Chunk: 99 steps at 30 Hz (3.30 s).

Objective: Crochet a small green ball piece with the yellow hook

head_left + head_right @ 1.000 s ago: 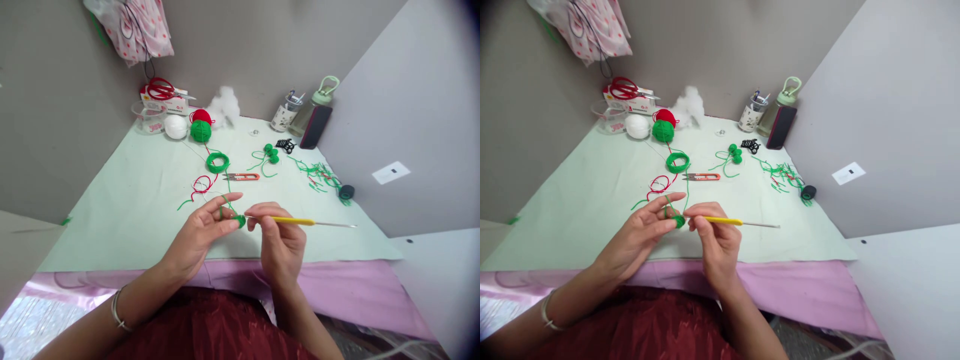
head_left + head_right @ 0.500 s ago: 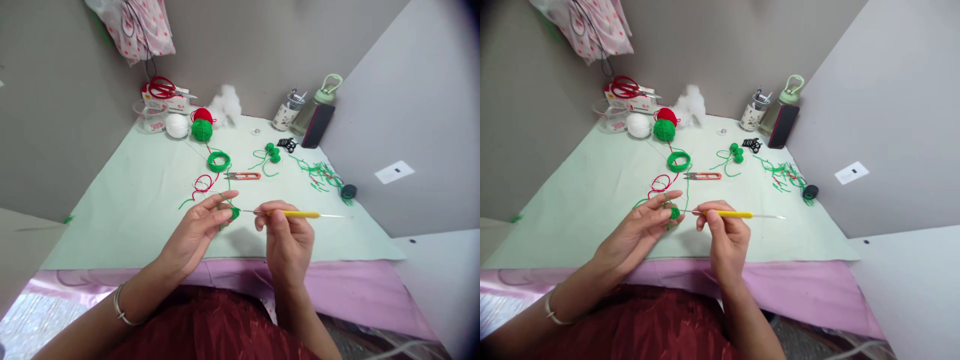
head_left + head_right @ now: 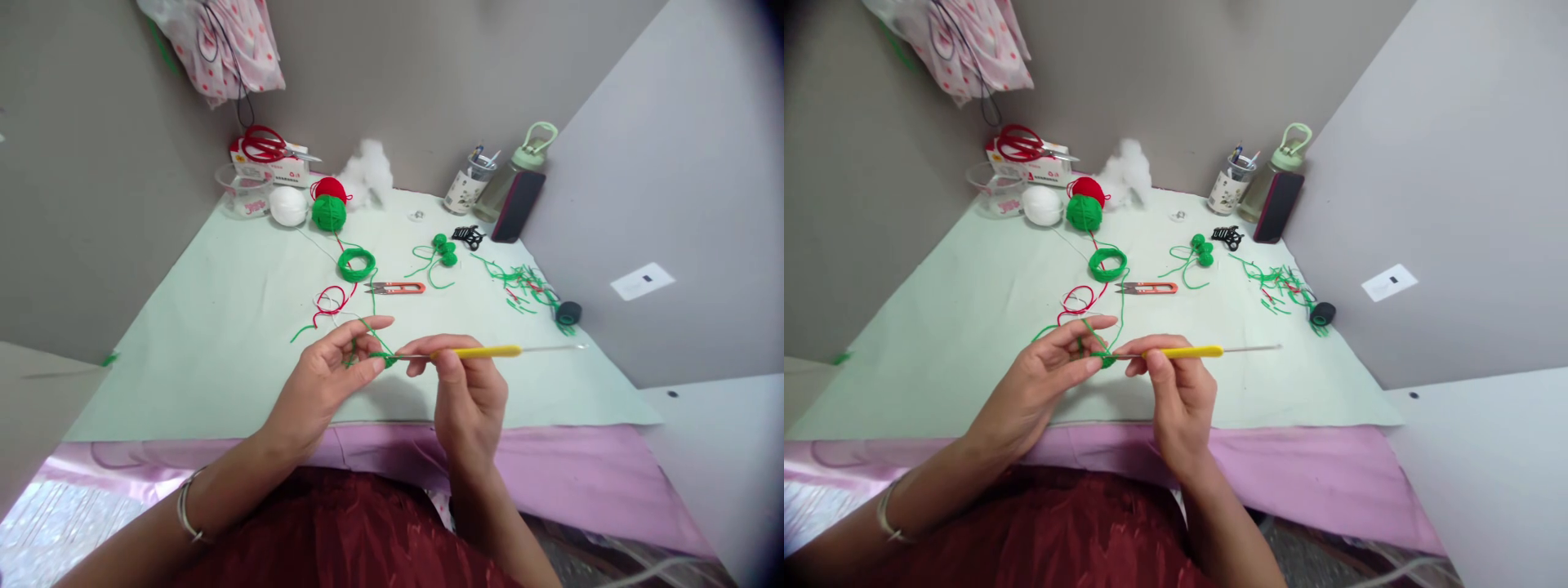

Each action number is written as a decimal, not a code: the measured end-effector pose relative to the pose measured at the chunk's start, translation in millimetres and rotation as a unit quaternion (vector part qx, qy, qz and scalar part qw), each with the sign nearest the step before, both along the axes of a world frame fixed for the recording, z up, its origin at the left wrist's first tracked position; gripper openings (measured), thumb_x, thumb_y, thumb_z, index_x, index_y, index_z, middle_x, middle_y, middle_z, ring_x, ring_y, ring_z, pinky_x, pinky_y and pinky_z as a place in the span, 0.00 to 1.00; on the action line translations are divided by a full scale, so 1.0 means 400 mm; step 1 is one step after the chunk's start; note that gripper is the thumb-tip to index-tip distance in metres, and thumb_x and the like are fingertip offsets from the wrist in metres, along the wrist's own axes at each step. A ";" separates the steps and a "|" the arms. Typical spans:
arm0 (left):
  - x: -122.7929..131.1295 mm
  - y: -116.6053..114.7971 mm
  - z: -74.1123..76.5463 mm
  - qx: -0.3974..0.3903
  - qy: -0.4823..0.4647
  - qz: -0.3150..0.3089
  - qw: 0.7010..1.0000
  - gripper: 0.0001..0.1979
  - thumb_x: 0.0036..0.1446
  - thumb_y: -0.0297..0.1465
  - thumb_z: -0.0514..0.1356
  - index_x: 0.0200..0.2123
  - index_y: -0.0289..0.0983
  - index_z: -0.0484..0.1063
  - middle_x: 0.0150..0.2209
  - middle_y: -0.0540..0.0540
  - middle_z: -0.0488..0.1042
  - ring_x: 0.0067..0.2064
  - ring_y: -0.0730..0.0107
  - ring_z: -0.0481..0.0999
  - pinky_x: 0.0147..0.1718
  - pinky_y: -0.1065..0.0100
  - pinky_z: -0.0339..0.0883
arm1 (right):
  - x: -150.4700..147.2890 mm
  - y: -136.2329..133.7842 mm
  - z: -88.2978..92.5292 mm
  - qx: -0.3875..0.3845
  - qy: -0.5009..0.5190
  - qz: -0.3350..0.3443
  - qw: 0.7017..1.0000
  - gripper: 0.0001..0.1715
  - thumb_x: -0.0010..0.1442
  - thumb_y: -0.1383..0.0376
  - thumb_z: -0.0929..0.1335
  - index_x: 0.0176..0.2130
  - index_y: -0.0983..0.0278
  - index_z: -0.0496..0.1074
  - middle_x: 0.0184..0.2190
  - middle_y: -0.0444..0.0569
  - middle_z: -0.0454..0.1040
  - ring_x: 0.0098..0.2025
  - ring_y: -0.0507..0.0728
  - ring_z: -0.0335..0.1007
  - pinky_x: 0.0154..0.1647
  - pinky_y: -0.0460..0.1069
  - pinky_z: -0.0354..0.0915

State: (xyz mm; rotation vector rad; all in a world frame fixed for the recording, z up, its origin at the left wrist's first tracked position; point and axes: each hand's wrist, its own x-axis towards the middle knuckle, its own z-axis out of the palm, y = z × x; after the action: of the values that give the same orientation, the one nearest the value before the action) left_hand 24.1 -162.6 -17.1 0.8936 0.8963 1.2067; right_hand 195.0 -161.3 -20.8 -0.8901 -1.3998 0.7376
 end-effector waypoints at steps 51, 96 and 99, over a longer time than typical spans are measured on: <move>-0.003 0.003 -0.001 -0.018 -0.030 -0.038 0.999 0.16 0.61 0.32 0.72 0.51 0.51 0.85 0.38 0.52 0.75 0.44 0.71 0.72 0.47 0.70 0.64 | 0.005 0.006 -0.006 -0.024 0.039 0.031 0.998 0.12 0.75 0.64 0.67 0.43 0.57 0.81 0.37 0.44 0.83 0.39 0.53 0.78 0.43 0.50 0.73; 0.001 0.003 -0.016 0.044 0.104 0.038 0.993 0.19 0.61 0.32 0.72 0.56 0.45 0.81 0.36 0.52 0.74 0.41 0.69 0.71 0.48 0.66 0.64 | -0.012 -0.001 -0.028 0.231 -0.239 -0.082 0.940 0.15 0.70 0.74 0.68 0.50 0.58 0.78 0.39 0.50 0.82 0.40 0.58 0.76 0.43 0.56 0.70; -0.001 0.005 -0.016 0.018 0.051 0.033 0.998 0.21 0.61 0.34 0.72 0.57 0.44 0.80 0.37 0.51 0.74 0.41 0.68 0.72 0.46 0.66 0.65 | -0.019 -0.001 -0.043 0.290 -0.274 -0.101 0.911 0.16 0.69 0.74 0.69 0.51 0.57 0.78 0.43 0.51 0.84 0.41 0.58 0.77 0.44 0.56 0.70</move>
State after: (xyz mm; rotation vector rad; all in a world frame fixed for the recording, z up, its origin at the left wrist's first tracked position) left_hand 23.9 -160.6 -23.6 0.9673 0.9955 1.2458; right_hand 187.3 -161.6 -37.8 -0.7671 -1.8473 -0.1251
